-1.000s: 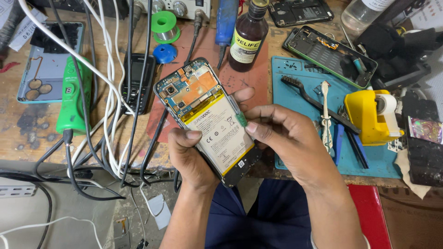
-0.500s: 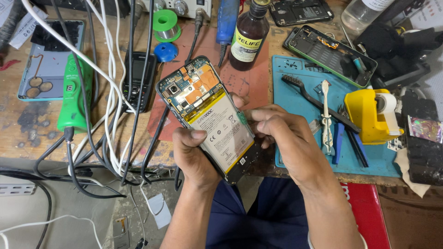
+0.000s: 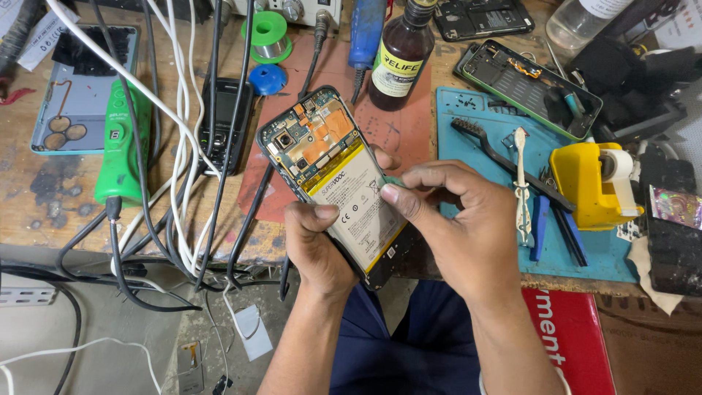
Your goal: The person holds a disassembled smartphone, peels the old battery out of the frame, then heats the inside of the empty phone frame with a soldering iron and scrapes the softened adhesive residue from the frame using a white plastic pry tool.
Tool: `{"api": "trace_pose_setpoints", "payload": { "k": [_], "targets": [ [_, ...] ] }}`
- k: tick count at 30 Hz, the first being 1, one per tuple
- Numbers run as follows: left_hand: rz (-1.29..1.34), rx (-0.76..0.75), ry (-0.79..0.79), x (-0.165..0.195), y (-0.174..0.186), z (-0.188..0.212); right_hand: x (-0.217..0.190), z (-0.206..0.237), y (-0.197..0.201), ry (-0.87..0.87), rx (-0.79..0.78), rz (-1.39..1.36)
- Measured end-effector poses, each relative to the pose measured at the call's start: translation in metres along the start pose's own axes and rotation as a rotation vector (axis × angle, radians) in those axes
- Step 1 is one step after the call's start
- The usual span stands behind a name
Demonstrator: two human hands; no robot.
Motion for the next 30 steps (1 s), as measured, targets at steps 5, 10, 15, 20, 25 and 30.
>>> {"api": "trace_pose_setpoints", "payload": {
  "k": [5,10,15,20,25,30],
  "targets": [
    [0.021,0.064,-0.030,-0.003,0.010,0.002,-0.006,0.009,-0.003,0.011,0.045,0.022],
    [0.019,0.211,-0.012,-0.005,0.019,0.004,-0.013,0.015,0.002,-0.018,0.034,0.037],
    [0.000,0.214,-0.075,-0.005,0.022,0.005,-0.025,0.027,0.008,0.073,-0.076,-0.095],
    [-0.011,0.214,-0.049,-0.008,0.020,0.006,-0.032,0.042,0.004,0.058,0.048,-0.136],
    [-0.120,0.119,-0.242,-0.011,0.006,0.005,-0.040,0.071,-0.011,0.274,0.288,0.095],
    [-0.003,0.122,-0.277,-0.005,-0.004,0.002,-0.040,0.071,-0.002,0.174,0.461,0.063]
  ]
}}
Point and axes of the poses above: each hand's wrist, its own z-axis away from the middle knuckle, its own y-axis out of the back of the hand, x = y × z, the point moved 2 cm from there along -z, towards the middle knuckle, and after that the axes turned 14 degrees about -y, right-handed, at the moved point
